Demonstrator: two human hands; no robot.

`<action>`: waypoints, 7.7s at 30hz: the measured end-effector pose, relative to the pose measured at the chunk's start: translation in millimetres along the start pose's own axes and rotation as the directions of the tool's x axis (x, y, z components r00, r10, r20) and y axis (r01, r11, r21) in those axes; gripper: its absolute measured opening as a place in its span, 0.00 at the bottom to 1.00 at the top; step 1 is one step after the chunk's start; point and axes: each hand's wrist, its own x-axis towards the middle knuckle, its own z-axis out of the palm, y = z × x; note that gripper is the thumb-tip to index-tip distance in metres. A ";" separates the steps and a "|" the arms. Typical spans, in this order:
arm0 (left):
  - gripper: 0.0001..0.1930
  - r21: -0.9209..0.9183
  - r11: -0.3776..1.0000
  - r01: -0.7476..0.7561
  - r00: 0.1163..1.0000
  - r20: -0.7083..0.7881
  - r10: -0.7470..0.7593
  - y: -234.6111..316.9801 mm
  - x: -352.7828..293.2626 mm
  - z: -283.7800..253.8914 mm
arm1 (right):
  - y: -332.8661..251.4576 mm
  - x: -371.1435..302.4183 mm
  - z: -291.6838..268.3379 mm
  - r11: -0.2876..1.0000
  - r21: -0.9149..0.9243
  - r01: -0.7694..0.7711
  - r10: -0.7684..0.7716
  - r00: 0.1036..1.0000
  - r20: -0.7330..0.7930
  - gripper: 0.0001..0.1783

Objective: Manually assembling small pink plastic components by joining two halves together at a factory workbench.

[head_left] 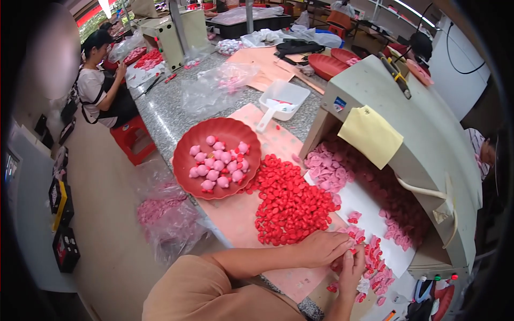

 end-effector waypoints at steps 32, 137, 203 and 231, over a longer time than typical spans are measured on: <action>0.10 0.059 0.998 -0.017 0.978 0.210 0.004 10.3 33.1 -23.3 | -5.3 3.5 -13.9 0.990 0.136 0.049 -0.068 0.988 0.141 0.14; 0.15 -0.136 0.952 0.274 0.950 0.194 -0.245 11.3 12.0 -3.1 | 5.9 -0.6 -15.9 0.997 0.069 0.023 -0.036 0.981 0.193 0.14; 0.09 -0.885 0.195 0.422 0.785 0.250 -0.566 -8.5 23.1 -49.5 | -13.7 28.3 2.4 0.863 -0.398 0.310 -0.313 0.948 0.060 0.13; 0.16 -0.584 0.613 0.533 0.826 0.203 -0.525 1.4 21.6 -1.4 | -0.1 12.6 -23.4 0.874 0.485 -0.011 0.016 1.000 -0.007 0.15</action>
